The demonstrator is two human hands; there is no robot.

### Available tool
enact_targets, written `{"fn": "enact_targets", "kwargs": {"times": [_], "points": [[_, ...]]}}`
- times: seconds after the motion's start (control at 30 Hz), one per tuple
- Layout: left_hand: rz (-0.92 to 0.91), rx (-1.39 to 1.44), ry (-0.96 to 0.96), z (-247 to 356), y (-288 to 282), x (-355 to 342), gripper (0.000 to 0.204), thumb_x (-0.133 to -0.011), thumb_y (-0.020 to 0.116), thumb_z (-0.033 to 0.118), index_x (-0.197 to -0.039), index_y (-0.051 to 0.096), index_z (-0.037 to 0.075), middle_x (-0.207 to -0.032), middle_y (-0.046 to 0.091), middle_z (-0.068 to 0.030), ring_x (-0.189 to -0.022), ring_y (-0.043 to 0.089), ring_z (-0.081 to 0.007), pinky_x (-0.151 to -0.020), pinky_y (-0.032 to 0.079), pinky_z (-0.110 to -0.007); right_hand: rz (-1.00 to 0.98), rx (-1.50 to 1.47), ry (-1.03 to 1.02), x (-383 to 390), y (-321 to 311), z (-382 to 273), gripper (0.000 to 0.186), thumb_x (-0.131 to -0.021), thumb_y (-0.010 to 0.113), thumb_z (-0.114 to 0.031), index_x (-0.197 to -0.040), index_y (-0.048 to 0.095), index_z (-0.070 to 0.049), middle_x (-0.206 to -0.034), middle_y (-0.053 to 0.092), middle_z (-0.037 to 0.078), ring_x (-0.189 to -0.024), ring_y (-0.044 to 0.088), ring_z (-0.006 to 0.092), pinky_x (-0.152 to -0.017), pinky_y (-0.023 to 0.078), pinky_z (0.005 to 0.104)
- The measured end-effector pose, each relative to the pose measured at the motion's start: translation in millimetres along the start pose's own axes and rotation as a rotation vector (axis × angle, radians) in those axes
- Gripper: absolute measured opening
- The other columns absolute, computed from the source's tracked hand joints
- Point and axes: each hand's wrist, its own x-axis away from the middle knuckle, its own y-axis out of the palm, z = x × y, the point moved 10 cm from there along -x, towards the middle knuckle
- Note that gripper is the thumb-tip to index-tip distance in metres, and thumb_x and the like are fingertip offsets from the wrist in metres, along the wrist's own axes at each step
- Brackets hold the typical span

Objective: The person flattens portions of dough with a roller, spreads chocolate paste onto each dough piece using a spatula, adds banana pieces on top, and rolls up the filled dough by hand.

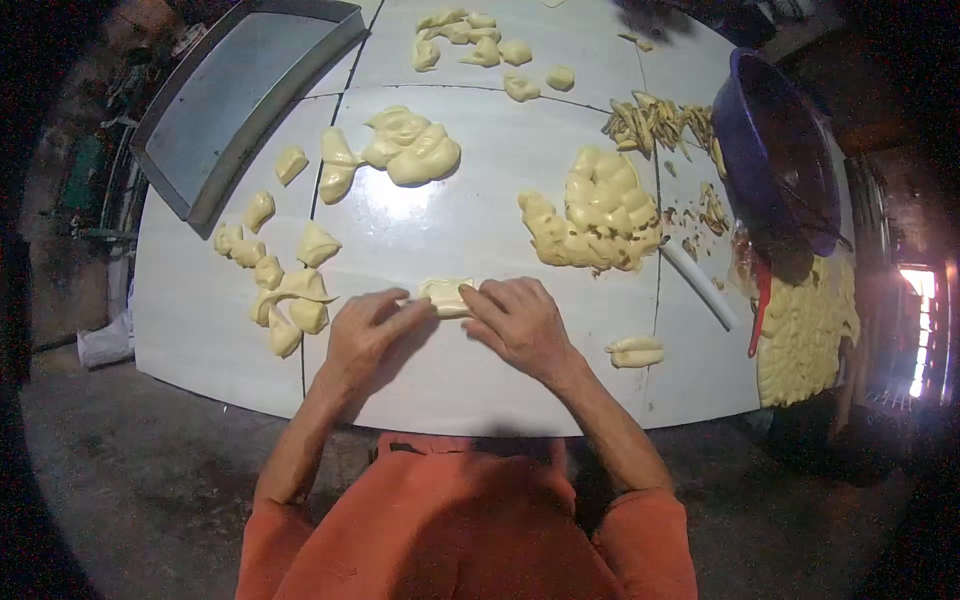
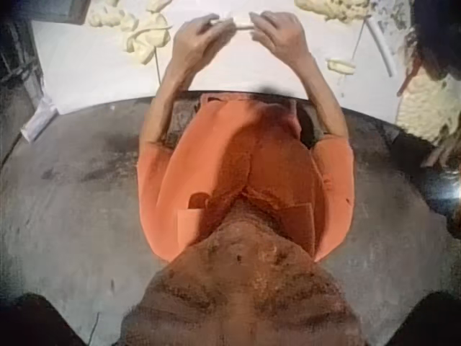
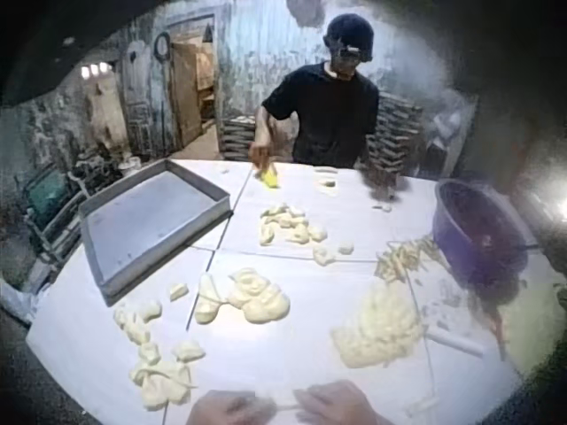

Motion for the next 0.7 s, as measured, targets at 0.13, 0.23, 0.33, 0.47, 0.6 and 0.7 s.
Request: {"fn": "enact_targets", "kwargs": {"times": [0.13,0.23,0.33,0.47,0.6,0.7], "points": [[-0.042,-0.115,0.005,-1,7,-8,0.035,-0.08,0.085,0.012,-0.113,0.075,0.015,-0.101,0.072,-0.0084,-0.081,0.069,-0.0252,-0.067,0.054,-0.038,-0.025,0.097,-0.104,1,5,-4,0.041,-0.085,0.08,-0.025,-0.122,0.069,-0.013,-0.108,0.064,0.005,-0.099,0.063,0.0236,-0.085,0.049,0.0405],[0.001,-0.099,-0.04,1,-1,-12,0.034,-0.081,0.083,0.012,-0.114,0.074,0.014,-0.104,0.071,-0.0087,-0.08,0.068,-0.0254,-0.067,0.053,-0.038,-0.014,0.101,0.024,-8,-1,6,0.042,-0.085,0.08,-0.025,-0.123,0.069,-0.011,-0.109,0.065,0.006,-0.101,0.064,0.0233,-0.084,0.05,0.041],[-0.068,-0.071,-0.013,6,3,-10,0.032,-0.086,0.079,0.011,-0.118,0.073,0.014,-0.111,0.069,-0.0068,-0.085,0.067,-0.0264,-0.07,0.053,-0.039,-0.038,0.051,-0.096,-3,-6,-11,0.043,-0.085,0.079,-0.023,-0.125,0.069,-0.01,-0.111,0.065,0.006,-0.102,0.064,0.0242,-0.086,0.05,0.0406],[-0.052,-0.21,-0.142,-7,9,-21,0.038,-0.087,0.078,0.012,-0.125,0.071,0.013,-0.117,0.067,-0.0082,-0.094,0.064,-0.0273,-0.076,0.05,-0.042,-0.023,0.188,0.02,-12,4,9,0.043,-0.087,0.078,-0.022,-0.127,0.067,-0.009,-0.114,0.066,0.008,-0.105,0.065,0.024,-0.086,0.05,0.0395],[-0.098,-0.181,-0.126,-7,11,-18,0.039,-0.088,0.078,0.013,-0.126,0.07,0.012,-0.12,0.066,-0.0088,-0.102,0.063,-0.0283,-0.08,0.049,-0.042,-0.028,0.051,-0.031,-7,3,-5,0.045,-0.087,0.077,-0.021,-0.128,0.066,-0.007,-0.117,0.065,0.007,-0.104,0.064,0.0245,-0.086,0.049,0.0405],[-0.109,-0.248,-0.132,-11,18,-24,0.044,-0.087,0.077,0.014,-0.13,0.067,0.014,-0.125,0.063,-0.009,-0.108,0.062,-0.0298,-0.083,0.048,-0.043,-0.022,0.18,0.004,-11,11,6,0.044,-0.088,0.076,-0.022,-0.129,0.065,-0.007,-0.118,0.065,0.007,-0.107,0.063,0.0235,-0.086,0.049,0.0393]]}}
